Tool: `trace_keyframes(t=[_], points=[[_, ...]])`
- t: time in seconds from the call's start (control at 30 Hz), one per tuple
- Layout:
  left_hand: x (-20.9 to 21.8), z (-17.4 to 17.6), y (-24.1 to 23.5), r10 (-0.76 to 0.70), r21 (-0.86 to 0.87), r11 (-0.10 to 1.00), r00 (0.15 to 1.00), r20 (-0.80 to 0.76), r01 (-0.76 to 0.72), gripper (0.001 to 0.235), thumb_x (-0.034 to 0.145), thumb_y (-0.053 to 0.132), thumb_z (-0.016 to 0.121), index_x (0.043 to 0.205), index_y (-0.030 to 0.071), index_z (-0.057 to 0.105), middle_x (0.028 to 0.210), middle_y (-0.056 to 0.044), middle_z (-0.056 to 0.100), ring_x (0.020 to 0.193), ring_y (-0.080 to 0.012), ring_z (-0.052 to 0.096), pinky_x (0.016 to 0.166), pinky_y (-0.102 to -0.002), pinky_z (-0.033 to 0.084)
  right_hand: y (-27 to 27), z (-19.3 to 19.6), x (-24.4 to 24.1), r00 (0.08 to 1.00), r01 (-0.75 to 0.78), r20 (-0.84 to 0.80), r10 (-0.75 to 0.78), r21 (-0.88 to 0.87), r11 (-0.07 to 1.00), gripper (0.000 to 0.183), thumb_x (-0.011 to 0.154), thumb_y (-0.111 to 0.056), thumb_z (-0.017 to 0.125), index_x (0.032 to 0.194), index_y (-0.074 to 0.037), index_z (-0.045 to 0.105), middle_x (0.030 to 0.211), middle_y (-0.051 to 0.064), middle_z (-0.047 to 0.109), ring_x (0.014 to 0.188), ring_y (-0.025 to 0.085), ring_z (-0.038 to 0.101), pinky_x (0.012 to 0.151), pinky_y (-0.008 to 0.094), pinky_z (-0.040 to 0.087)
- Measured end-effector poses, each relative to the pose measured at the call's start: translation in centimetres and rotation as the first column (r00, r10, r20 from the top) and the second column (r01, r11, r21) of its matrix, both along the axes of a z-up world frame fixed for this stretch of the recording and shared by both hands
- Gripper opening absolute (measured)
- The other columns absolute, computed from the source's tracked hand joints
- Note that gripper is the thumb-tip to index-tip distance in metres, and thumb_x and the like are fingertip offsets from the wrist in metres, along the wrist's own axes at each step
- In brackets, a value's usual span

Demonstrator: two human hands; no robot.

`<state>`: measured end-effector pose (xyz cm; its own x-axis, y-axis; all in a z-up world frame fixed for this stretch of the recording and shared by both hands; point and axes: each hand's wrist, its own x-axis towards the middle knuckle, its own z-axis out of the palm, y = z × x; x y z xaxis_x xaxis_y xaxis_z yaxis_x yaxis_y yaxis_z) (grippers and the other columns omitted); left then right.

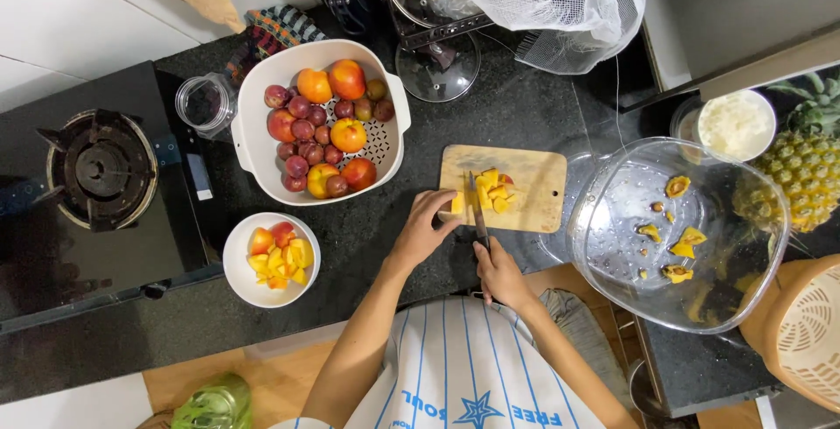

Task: The person cuts stone fruit on a wooden cutting board with a knife, slicing the flesh away from the pits and cutting it into chunks. They transfer the cut pieces into a small white bowl and drop the discarded pits and trimmings into a large glass dish beside the board.

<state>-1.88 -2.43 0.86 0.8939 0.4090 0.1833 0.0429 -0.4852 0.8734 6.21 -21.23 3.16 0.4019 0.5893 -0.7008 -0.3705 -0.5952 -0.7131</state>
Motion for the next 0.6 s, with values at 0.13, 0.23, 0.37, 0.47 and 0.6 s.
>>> trace_keyframes(t=[0.13,0.23,0.37,0.47,0.6], points=[[0.4,0.4,-0.9,0.107,-0.059,0.991,0.976,-0.189,-0.120,0.051,0.089,0.012,0.078,0.136,0.006,0.059,0.131,-0.014,0.061,0.125,-0.0324,0.056,0.102,-0.043,0.051,-0.5,-0.5,0.7,0.944,0.177,-0.297,-0.145,0.085,0.981,0.026,0.107,-0.032,0.046,0.098,-0.007,0.042,0.056,0.001,0.039,0.031,0.013,0.038,0.028,0.031,0.033],[0.6,-0.7,-1.3,0.162,-0.006,0.986,0.962,-0.221,-0.167,0.052,0.088,0.012,0.078,0.135,0.005,0.058,0.132,-0.014,0.061,0.125,-0.0322,0.056,0.102,-0.042,0.051,-1.6,-1.4,1.6,0.726,0.359,-0.661,-0.190,0.128,0.925,0.027,0.109,-0.033,0.044,0.097,-0.009,0.044,0.056,-0.002,0.034,0.031,0.008,0.030,0.025,0.025,0.025],[0.5,-1.1,-1.5,0.176,0.070,0.983,0.974,-0.143,-0.167,0.050,0.085,0.007,0.078,0.130,0.003,0.059,0.130,-0.015,0.063,0.125,-0.0333,0.057,0.102,-0.042,0.052,-3.4,-2.5,2.7,0.162,0.614,-0.986,0.027,0.122,0.780,0.030,0.113,-0.034,0.039,0.098,-0.009,0.045,0.058,-0.002,0.035,0.033,0.007,0.031,0.027,0.022,0.024],[0.2,-1.6,-1.6,0.151,0.235,0.964,0.985,-0.084,-0.128,0.047,0.083,0.007,0.080,0.125,0.005,0.058,0.126,-0.011,0.064,0.124,-0.0330,0.059,0.103,-0.044,0.051,-4.2,-2.7,2.7,-0.083,0.718,-0.971,0.224,0.098,0.689,0.031,0.115,-0.033,0.037,0.098,-0.008,0.045,0.058,-0.001,0.036,0.035,0.008,0.032,0.028,0.021,0.026],[0.1,-0.6,-1.8,0.109,0.285,0.957,0.979,-0.173,-0.056,0.050,0.076,0.008,0.082,0.117,0.003,0.055,0.121,-0.015,0.057,0.117,-0.0373,0.057,0.099,-0.046,0.050,-4.2,-2.2,2.9,-0.136,0.765,-0.951,0.278,0.078,0.640,0.032,0.115,-0.033,0.037,0.097,-0.008,0.046,0.056,-0.002,0.035,0.036,0.008,0.034,0.028,0.021,0.027]])
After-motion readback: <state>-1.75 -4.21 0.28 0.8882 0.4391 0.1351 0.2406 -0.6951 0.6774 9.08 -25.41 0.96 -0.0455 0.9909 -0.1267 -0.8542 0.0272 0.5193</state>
